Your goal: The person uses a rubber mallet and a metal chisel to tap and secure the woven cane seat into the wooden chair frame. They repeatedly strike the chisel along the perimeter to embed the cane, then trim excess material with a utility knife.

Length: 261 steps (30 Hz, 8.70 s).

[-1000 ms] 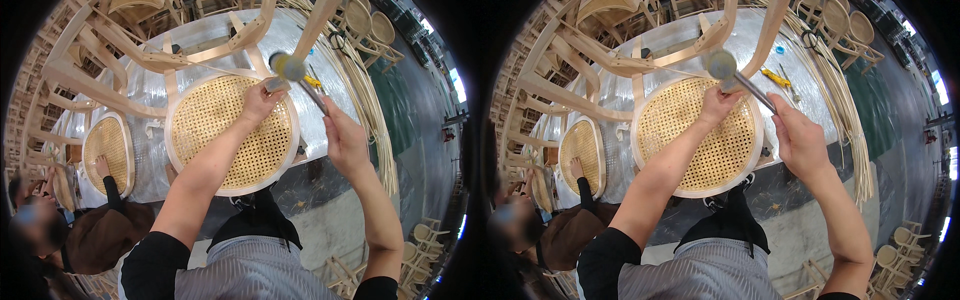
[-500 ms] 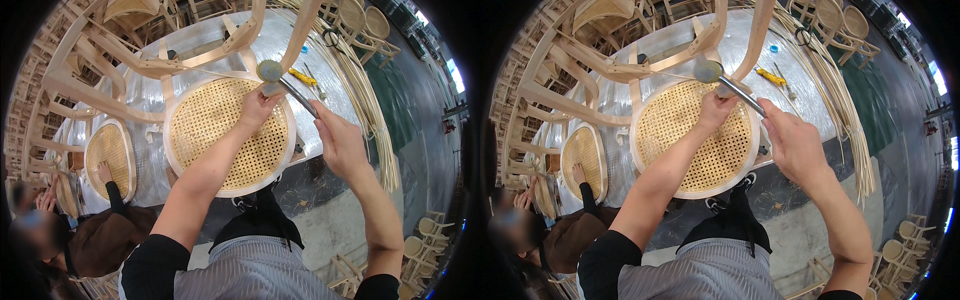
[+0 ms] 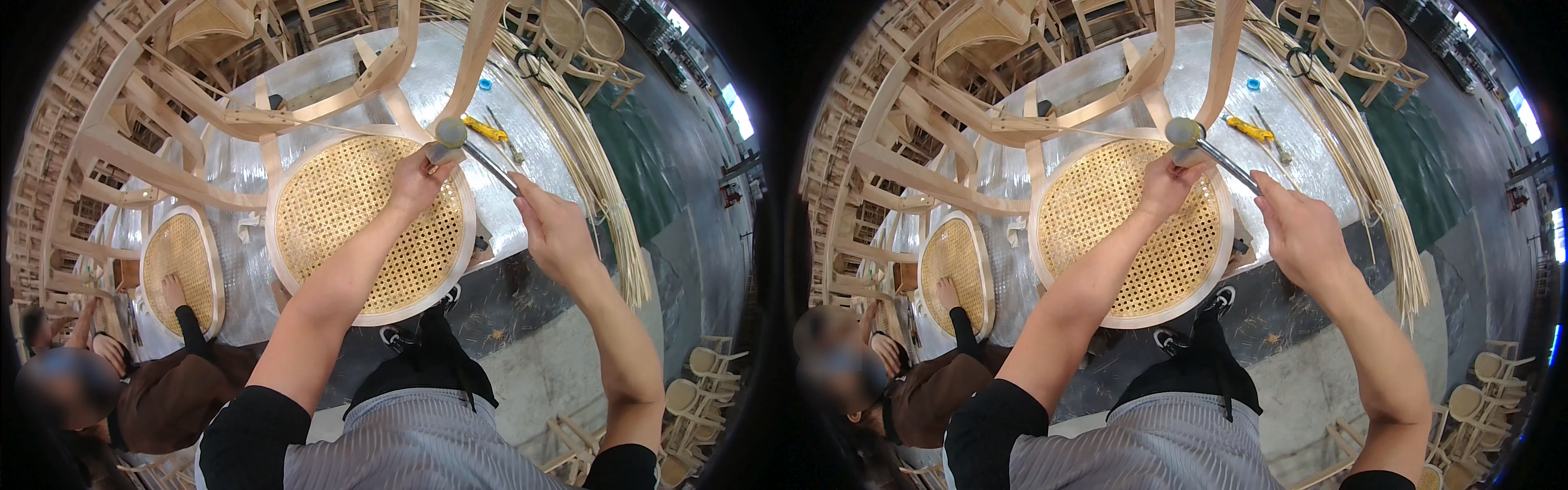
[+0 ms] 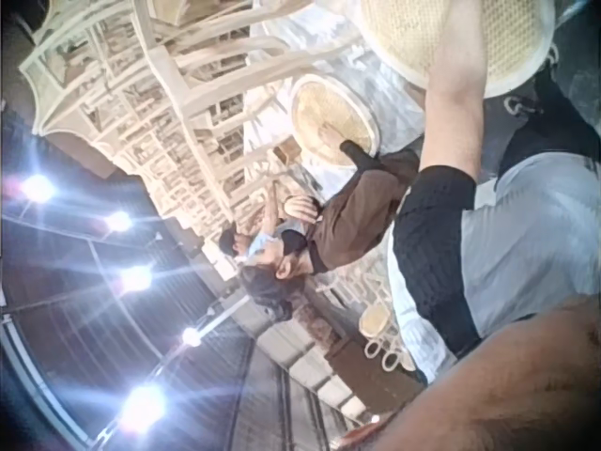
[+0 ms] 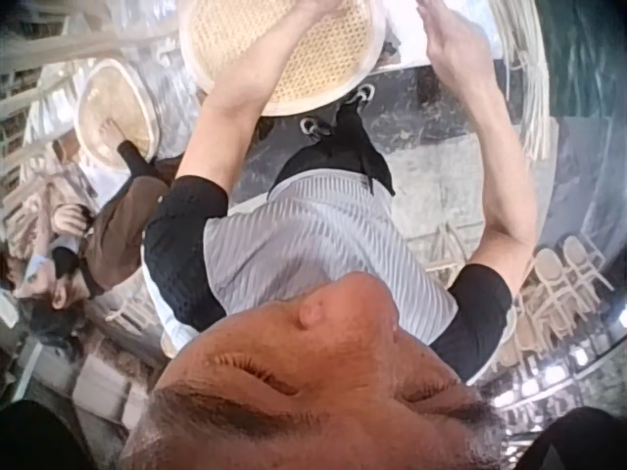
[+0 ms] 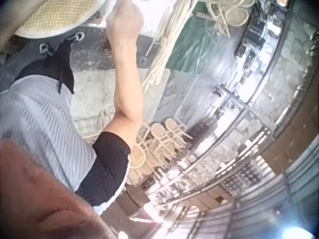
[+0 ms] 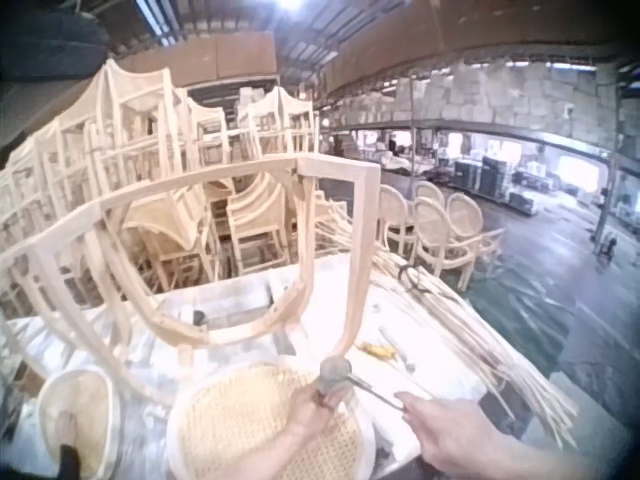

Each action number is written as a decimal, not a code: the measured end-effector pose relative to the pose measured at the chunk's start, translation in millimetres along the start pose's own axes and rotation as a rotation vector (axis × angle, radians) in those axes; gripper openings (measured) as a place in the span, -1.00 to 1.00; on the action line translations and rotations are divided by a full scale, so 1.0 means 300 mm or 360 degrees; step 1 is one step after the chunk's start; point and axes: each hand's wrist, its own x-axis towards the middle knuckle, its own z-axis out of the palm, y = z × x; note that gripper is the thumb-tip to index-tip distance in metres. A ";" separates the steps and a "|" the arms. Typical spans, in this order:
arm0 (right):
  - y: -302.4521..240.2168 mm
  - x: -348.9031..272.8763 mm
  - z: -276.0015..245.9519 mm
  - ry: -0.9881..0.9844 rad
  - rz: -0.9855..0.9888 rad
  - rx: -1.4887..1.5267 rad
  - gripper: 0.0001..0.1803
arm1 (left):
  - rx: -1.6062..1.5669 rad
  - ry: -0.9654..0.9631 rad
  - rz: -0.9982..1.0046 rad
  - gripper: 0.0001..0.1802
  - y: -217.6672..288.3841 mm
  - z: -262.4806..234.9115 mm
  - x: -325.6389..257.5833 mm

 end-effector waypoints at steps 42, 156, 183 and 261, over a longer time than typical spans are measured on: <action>-0.003 -0.117 -0.014 -0.0027 0.0125 0.0076 -0.55 | -0.0002 0.0005 -0.0091 -0.61 0.048 0.080 -0.111; -0.103 -0.221 -0.052 0.0028 0.0124 0.0221 -0.60 | 0.0018 -0.0075 0.0273 -0.61 -0.015 0.067 -0.263; -0.078 -0.271 -0.038 -0.0012 0.0145 0.0112 -0.61 | 0.0084 -0.0164 0.0188 -0.64 -0.006 0.065 -0.284; -0.208 -0.383 -0.032 0.0196 0.0343 0.0423 -0.64 | 0.0098 -0.0560 0.0076 -0.69 0.054 -0.002 -0.300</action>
